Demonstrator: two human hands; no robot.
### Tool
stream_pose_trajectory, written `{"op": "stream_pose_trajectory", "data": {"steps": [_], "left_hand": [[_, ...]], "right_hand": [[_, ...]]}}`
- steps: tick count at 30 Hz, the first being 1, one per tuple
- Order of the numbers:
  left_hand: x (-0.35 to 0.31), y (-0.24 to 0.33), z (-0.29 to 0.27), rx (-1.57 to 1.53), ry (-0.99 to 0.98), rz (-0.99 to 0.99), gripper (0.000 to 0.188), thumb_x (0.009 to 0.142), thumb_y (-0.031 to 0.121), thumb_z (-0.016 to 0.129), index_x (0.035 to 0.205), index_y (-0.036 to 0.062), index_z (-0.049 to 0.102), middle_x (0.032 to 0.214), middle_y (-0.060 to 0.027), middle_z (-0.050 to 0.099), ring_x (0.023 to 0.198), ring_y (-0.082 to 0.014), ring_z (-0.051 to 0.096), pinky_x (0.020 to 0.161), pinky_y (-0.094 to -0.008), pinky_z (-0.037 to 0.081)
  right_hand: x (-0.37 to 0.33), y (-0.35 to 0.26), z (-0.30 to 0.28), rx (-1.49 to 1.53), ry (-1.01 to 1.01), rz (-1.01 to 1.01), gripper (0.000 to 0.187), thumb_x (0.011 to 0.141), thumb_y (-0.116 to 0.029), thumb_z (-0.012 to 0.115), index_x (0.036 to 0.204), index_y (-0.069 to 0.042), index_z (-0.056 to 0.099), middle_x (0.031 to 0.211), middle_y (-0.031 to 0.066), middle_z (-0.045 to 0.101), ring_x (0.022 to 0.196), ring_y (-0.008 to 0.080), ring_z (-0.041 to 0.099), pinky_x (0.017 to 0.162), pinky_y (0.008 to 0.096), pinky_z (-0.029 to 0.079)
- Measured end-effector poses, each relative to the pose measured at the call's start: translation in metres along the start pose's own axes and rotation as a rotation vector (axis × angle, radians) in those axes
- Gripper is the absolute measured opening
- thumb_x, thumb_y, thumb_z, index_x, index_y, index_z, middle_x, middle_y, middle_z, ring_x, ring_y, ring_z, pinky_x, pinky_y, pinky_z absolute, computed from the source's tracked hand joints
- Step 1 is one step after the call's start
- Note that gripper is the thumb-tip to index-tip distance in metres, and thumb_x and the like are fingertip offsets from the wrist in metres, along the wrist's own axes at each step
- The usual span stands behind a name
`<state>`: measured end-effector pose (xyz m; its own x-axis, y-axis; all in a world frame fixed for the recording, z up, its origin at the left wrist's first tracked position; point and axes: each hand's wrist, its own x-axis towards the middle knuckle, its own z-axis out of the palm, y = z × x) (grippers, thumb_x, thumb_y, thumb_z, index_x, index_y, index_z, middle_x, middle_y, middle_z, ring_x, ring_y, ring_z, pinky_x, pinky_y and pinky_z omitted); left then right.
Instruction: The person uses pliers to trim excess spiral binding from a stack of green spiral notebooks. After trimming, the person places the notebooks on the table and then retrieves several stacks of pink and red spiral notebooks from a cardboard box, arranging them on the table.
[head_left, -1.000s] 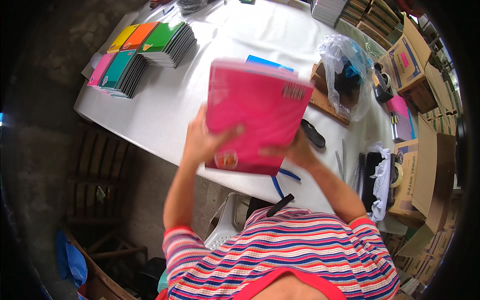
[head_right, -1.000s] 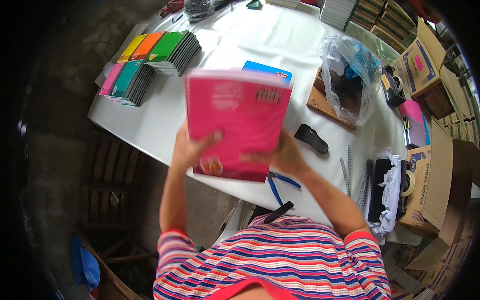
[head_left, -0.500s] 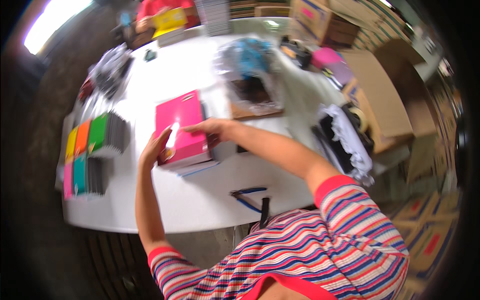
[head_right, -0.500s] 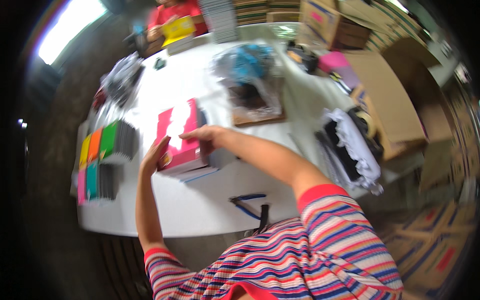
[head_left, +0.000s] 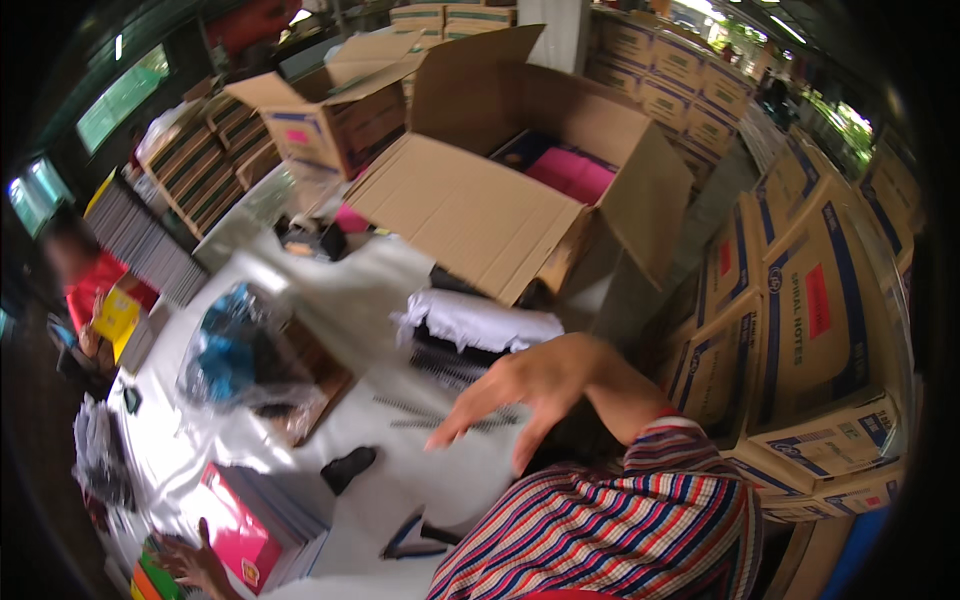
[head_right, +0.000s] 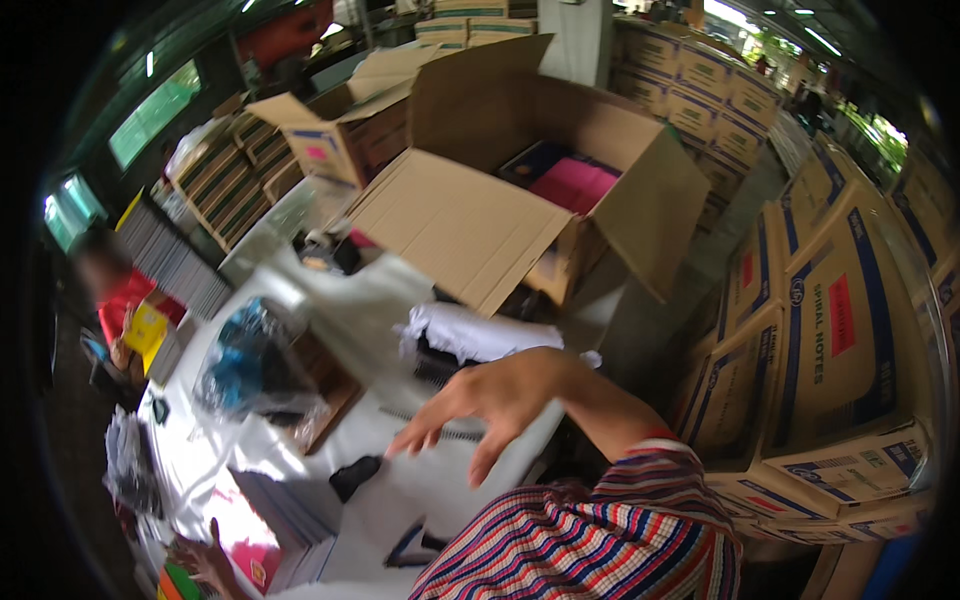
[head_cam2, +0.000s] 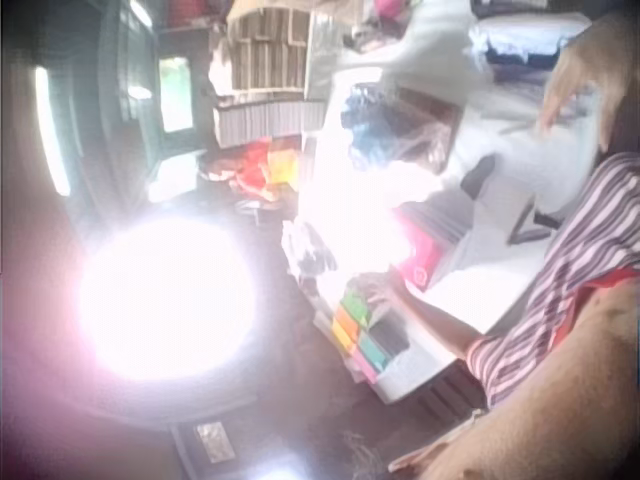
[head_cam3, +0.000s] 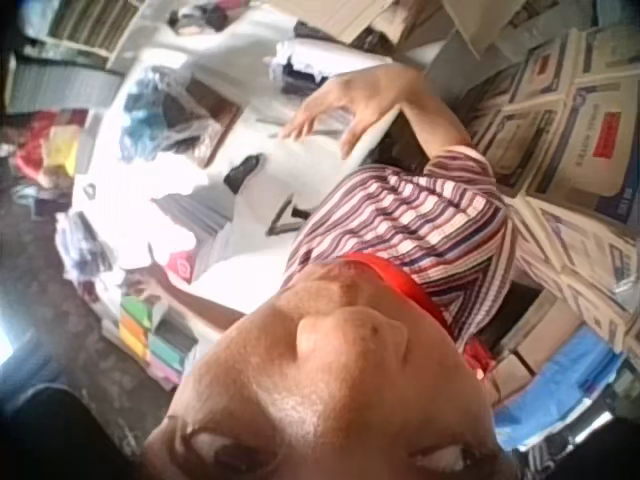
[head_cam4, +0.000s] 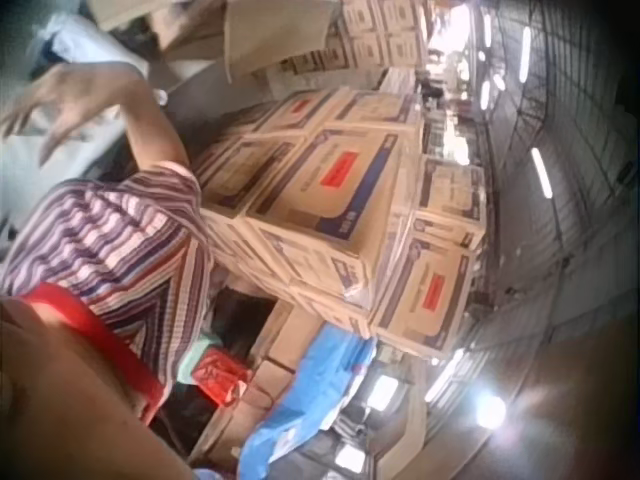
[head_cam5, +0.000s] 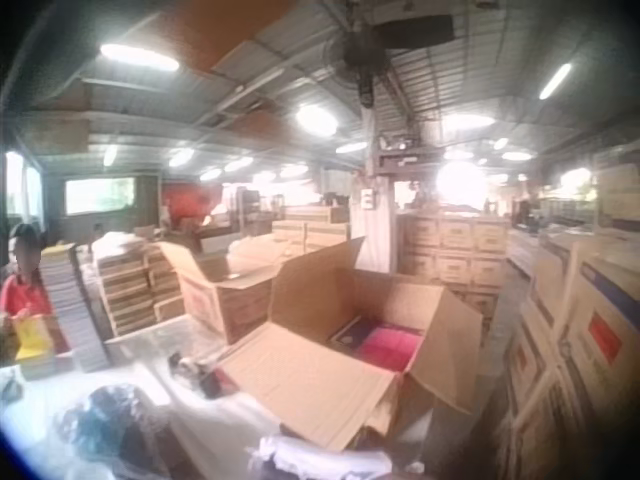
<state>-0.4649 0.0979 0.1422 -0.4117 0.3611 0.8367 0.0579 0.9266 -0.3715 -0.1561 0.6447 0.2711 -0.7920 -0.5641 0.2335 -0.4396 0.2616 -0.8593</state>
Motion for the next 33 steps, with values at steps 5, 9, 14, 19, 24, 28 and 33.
{"op": "stream_pose_trajectory", "data": {"steps": [5,9,14,19,24,28,33], "left_hand": [[0.196,0.197,-0.166,-0.664,-0.002,-0.041,0.072,0.078,0.039,0.068,0.137,0.0130,0.036,0.146,-0.0154,0.016,0.135,-0.0377,0.016,0.105,-0.0567,0.024],[0.288,0.390,-0.261,-1.350,-0.086,0.455,0.067,0.065,0.019,0.076,0.125,0.0077,0.049,0.133,-0.0154,0.044,0.126,-0.0359,0.037,0.104,-0.0458,0.029],[0.352,0.610,-0.316,-1.552,-0.471,1.206,0.044,0.077,0.020,0.065,0.119,0.0085,0.054,0.120,-0.0128,0.053,0.110,-0.0329,0.052,0.090,-0.0398,0.045],[0.365,0.776,-0.249,-0.725,-0.857,1.309,0.051,0.081,0.028,0.062,0.122,-0.0002,0.050,0.120,-0.0189,0.052,0.104,-0.0360,0.054,0.093,-0.0422,0.042],[0.330,0.864,-0.141,-0.156,-1.233,1.422,0.050,0.082,0.032,0.061,0.124,0.0067,0.052,0.115,-0.0121,0.060,0.106,-0.0277,0.057,0.094,-0.0374,0.044],[0.298,0.870,-0.118,-0.639,-1.580,0.992,0.054,0.081,0.035,0.063,0.124,0.0047,0.051,0.116,-0.0115,0.060,0.107,-0.0268,0.057,0.095,-0.0371,0.042],[0.276,0.855,-0.098,-0.937,-1.854,0.675,0.058,0.080,0.038,0.065,0.124,0.0023,0.051,0.116,-0.0107,0.060,0.107,-0.0258,0.056,0.098,-0.0368,0.040]], "right_hand": [[-0.132,-0.031,-0.046,-0.540,0.690,0.306,0.069,0.068,-0.025,0.079,0.126,-0.002,0.050,0.125,0.0136,0.054,0.115,0.0273,0.052,0.096,0.0363,0.041],[-0.201,-0.041,-0.090,-0.741,0.924,0.337,0.063,0.069,-0.031,0.076,0.124,-0.009,0.054,0.124,0.0112,0.054,0.114,0.0290,0.051,0.097,0.0373,0.041],[-0.259,-0.006,-0.157,-0.857,1.131,0.464,0.064,0.068,-0.040,0.075,0.122,-0.012,0.055,0.127,0.0108,0.050,0.119,0.0308,0.046,0.099,0.0415,0.038],[-0.274,0.062,-0.181,-0.983,0.971,0.563,0.071,0.068,-0.060,0.064,0.123,-0.017,0.051,0.135,0.0082,0.041,0.126,0.0293,0.038,0.100,0.0672,0.013],[-0.278,0.113,-0.174,-0.999,1.026,0.470,0.060,0.058,-0.065,0.067,0.096,-0.019,0.059,0.122,0.0038,0.051,0.124,0.0275,0.039,0.103,0.0641,-0.002],[-0.280,0.123,-0.173,-0.895,1.160,0.323,0.044,0.067,-0.058,0.066,0.091,-0.021,0.062,0.113,0.0018,0.056,0.119,0.0213,0.047,0.100,0.0676,-0.007],[-0.277,0.134,-0.167,-0.911,1.241,0.215,0.035,0.064,-0.056,0.065,0.084,-0.028,0.063,0.105,-0.0041,0.060,0.116,0.0134,0.048,0.100,0.0682,-0.008]]}}
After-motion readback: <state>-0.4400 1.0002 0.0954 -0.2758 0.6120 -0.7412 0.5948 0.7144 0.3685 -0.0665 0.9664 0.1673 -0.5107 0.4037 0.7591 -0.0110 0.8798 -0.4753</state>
